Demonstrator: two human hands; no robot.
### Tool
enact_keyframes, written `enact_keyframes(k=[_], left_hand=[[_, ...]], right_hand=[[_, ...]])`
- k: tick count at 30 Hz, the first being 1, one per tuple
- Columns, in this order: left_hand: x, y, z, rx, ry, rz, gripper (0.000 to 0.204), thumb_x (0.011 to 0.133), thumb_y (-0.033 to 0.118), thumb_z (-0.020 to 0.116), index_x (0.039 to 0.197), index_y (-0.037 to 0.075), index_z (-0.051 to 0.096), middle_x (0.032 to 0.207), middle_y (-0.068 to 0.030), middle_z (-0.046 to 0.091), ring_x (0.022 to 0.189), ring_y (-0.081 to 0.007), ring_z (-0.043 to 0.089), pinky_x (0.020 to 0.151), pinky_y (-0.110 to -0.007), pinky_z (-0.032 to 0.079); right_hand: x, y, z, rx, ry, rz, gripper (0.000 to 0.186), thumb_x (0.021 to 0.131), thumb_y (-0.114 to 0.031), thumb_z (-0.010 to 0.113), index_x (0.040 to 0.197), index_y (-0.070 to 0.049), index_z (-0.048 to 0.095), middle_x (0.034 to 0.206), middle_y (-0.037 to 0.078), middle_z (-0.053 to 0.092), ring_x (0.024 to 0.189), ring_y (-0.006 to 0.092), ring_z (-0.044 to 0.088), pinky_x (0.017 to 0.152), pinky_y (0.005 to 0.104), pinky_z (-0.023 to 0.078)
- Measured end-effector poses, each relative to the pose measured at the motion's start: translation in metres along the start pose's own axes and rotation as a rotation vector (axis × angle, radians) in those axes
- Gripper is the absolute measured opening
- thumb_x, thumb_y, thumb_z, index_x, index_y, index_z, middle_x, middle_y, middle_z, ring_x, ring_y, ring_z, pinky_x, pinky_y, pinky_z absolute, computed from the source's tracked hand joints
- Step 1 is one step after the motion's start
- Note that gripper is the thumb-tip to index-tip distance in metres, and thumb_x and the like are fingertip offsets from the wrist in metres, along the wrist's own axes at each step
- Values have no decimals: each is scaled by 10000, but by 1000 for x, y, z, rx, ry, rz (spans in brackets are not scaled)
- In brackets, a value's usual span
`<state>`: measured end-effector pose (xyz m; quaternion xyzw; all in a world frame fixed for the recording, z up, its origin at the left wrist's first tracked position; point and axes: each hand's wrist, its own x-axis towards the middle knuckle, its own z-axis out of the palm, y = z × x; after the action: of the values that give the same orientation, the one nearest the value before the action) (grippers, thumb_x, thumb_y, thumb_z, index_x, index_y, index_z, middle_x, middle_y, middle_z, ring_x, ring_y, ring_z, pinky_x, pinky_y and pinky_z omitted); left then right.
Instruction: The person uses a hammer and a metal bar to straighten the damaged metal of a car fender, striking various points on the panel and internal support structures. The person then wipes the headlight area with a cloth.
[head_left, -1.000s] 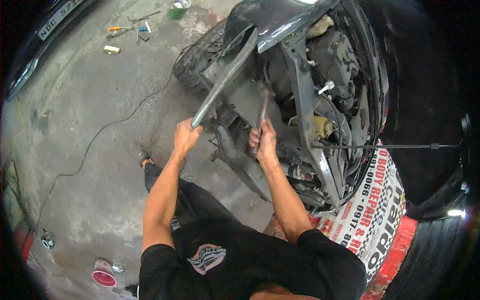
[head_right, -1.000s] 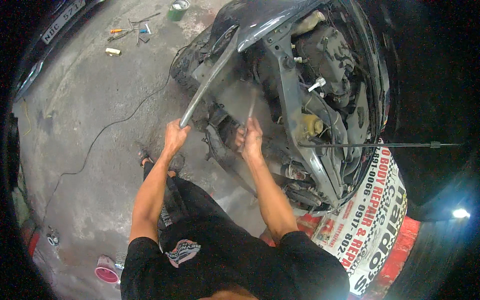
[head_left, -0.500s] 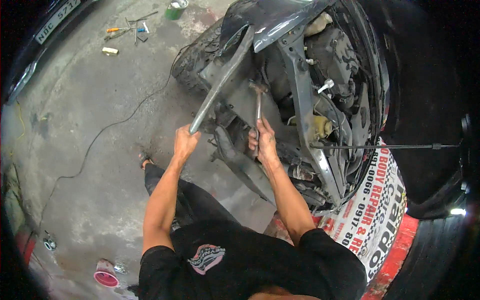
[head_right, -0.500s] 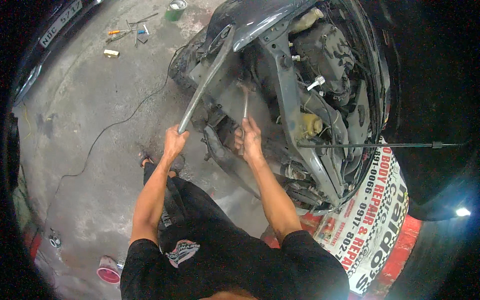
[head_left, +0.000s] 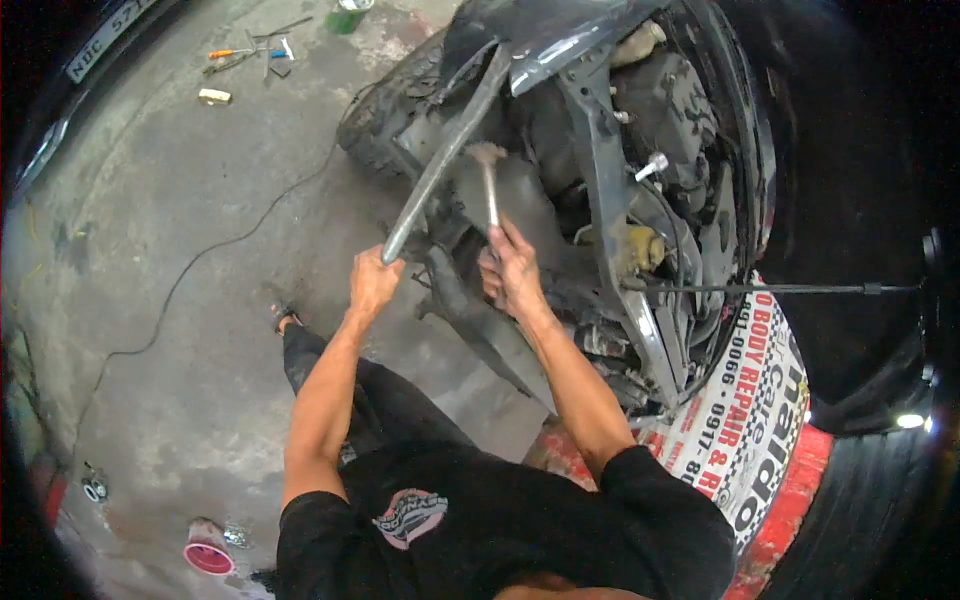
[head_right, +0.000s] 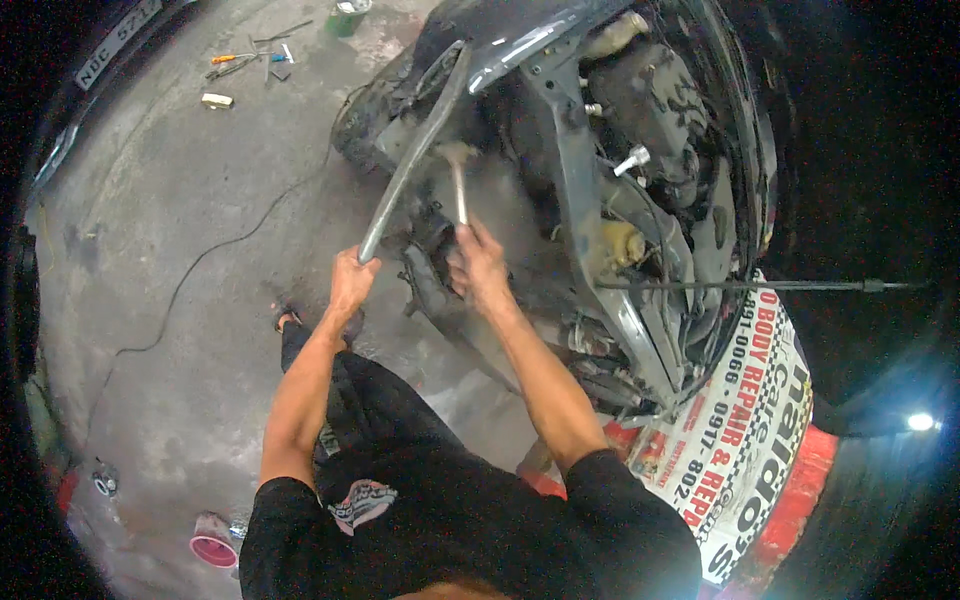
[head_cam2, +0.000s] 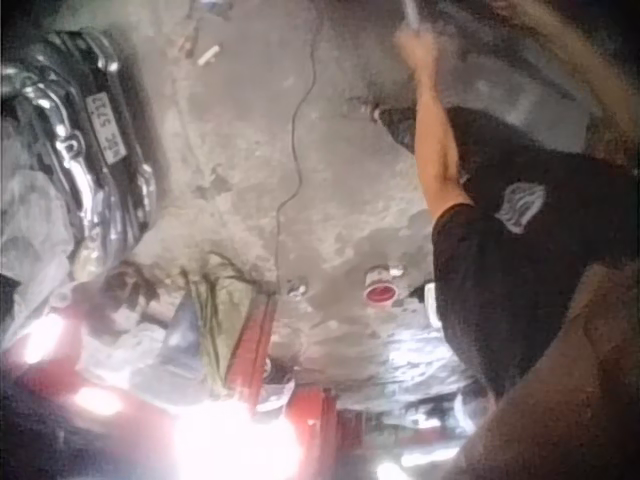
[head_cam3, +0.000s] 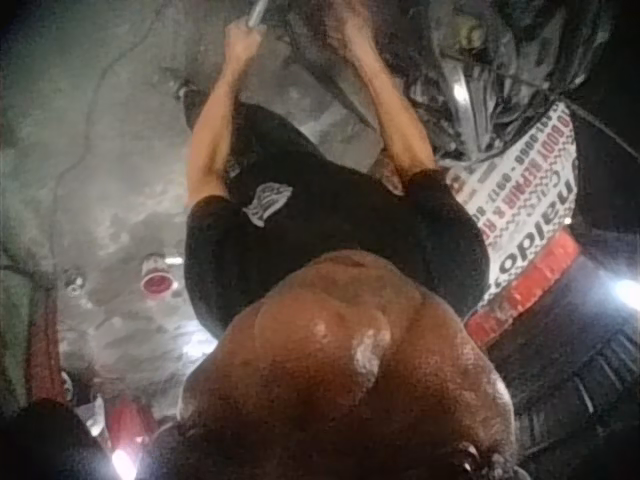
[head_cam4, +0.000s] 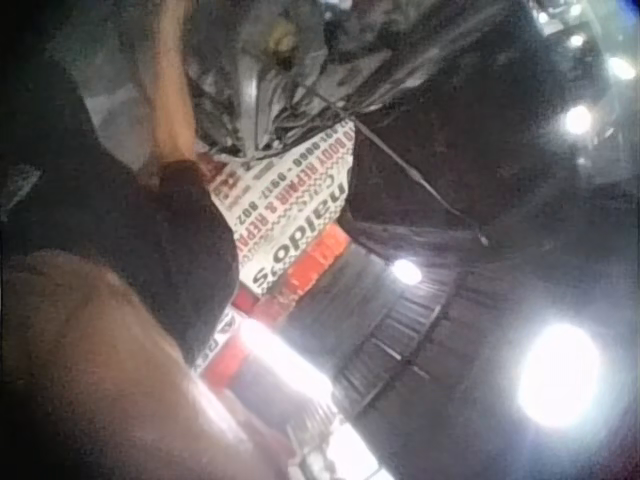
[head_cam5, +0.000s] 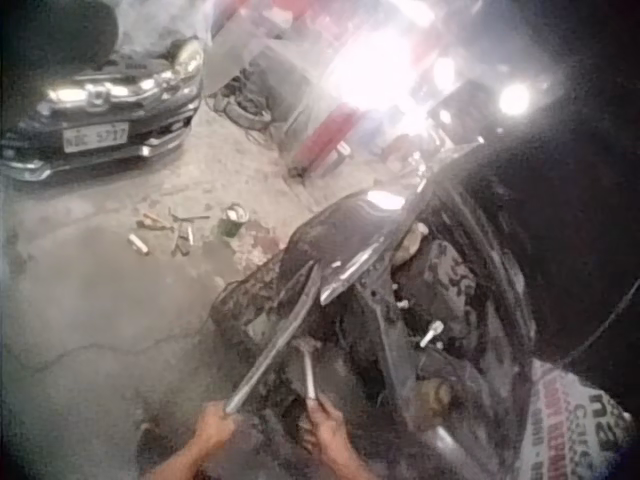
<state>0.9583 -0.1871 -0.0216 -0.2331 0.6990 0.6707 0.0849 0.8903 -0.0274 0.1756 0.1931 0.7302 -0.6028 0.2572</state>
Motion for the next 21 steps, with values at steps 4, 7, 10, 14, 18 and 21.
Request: enact_keyframes(k=[4, 7, 10, 14, 18, 21], left_hand=[[8, -5, 5, 27, 47, 91, 302, 795, 211, 672, 947, -49, 693, 800, -262, 678, 789, -435, 678, 737, -487, 513], [5, 5, 7, 25, 14, 64, 323, 798, 214, 673, 977, -53, 699, 831, -282, 683, 832, -463, 677, 755, -498, 515], [5, 6, 10, 93, 6, 58, 321, 800, 199, 681, 987, -61, 696, 822, -285, 675, 817, -468, 670, 749, -495, 515], [12, 4, 0, 60, 42, 57, 292, 795, 184, 697, 944, -67, 679, 810, -285, 664, 794, -469, 666, 737, -500, 508], [13, 5, -1, 62, -7, 30, 280, 790, 181, 712, 940, -54, 685, 819, -289, 668, 793, -474, 667, 732, -502, 509], [16, -1, 3, 55, 28, 72, 276, 787, 189, 712, 932, -45, 691, 805, -287, 666, 788, -473, 665, 729, -508, 508]], right_hand=[[7, 23, -33, 141, 202, -15, 577, 1072, -372, 561, 1599, -225, 377, 721, -14, 464, 517, 80, 370, 455, 252, 337], [18, 29, -28, 280, 287, -69, 394, 1077, -370, 549, 1410, -179, 460, 743, 4, 489, 528, 96, 398, 456, 269, 348], [18, 13, 12, 45, 86, -97, 296, 1070, -369, 567, 1242, -131, 532, 711, 2, 493, 523, 111, 437, 458, 285, 379], [8, 15, -13, -4, 91, -42, 318, 1060, -393, 585, 1227, -125, 543, 695, -5, 485, 516, 109, 438, 447, 287, 376], [12, 30, -29, 232, 227, -30, 286, 1061, -400, 578, 1158, -135, 533, 705, -8, 483, 510, 104, 429, 438, 286, 357], [20, 24, -19, 311, 242, -102, 255, 1067, -390, 567, 1132, -147, 525, 713, 4, 487, 504, 108, 424, 432, 288, 351]])
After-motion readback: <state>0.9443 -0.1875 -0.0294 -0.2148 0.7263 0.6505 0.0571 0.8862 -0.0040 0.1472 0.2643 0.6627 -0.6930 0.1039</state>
